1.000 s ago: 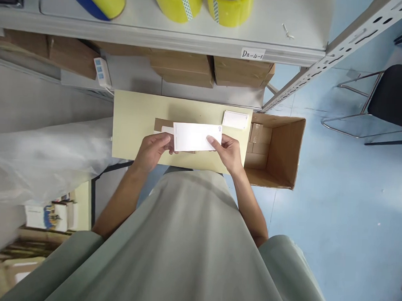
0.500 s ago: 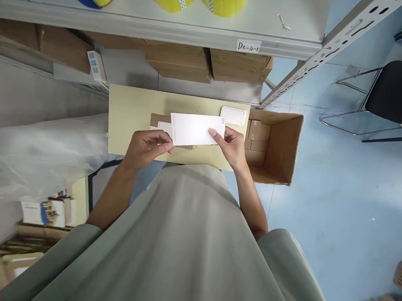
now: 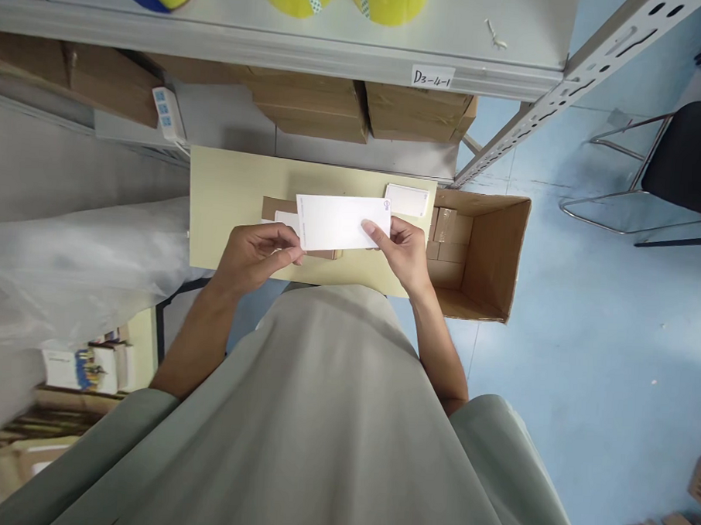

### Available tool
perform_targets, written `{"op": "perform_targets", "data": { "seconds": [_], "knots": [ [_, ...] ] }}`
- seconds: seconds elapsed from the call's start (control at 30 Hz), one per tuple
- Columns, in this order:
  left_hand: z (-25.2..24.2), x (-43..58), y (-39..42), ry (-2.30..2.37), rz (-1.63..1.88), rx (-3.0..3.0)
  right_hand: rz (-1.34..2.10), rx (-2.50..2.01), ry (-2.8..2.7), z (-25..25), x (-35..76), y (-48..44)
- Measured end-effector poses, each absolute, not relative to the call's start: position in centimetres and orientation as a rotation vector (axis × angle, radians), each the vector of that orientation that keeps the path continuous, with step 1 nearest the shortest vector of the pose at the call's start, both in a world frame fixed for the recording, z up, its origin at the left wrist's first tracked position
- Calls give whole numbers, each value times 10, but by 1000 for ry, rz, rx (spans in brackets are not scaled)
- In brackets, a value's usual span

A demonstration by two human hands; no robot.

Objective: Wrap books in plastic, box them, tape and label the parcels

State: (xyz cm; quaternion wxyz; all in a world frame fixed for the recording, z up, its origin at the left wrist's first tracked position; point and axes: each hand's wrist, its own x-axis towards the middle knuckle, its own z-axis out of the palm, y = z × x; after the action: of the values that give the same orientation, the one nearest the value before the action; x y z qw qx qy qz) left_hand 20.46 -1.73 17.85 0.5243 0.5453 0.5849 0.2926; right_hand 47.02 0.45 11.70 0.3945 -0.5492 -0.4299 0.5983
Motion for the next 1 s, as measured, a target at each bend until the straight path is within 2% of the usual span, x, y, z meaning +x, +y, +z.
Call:
{"op": "perform_targets", "data": {
  "seconds": [0.17, 0.27, 0.47, 1.0],
  "knots": [
    [177, 209, -17, 1362, 734, 1338, 1339, -1572, -1269, 99, 463, 4],
    [177, 213, -18, 1381, 730, 1358, 1205, -1528, -1418, 104, 457, -4],
    [179, 218, -22, 1372, 684, 1440, 1336, -1137, -1525, 140, 443, -27],
    [176, 199, -46, 1383, 602, 1533, 1385, -1169, -1606, 140, 417, -46]
  ]
}}
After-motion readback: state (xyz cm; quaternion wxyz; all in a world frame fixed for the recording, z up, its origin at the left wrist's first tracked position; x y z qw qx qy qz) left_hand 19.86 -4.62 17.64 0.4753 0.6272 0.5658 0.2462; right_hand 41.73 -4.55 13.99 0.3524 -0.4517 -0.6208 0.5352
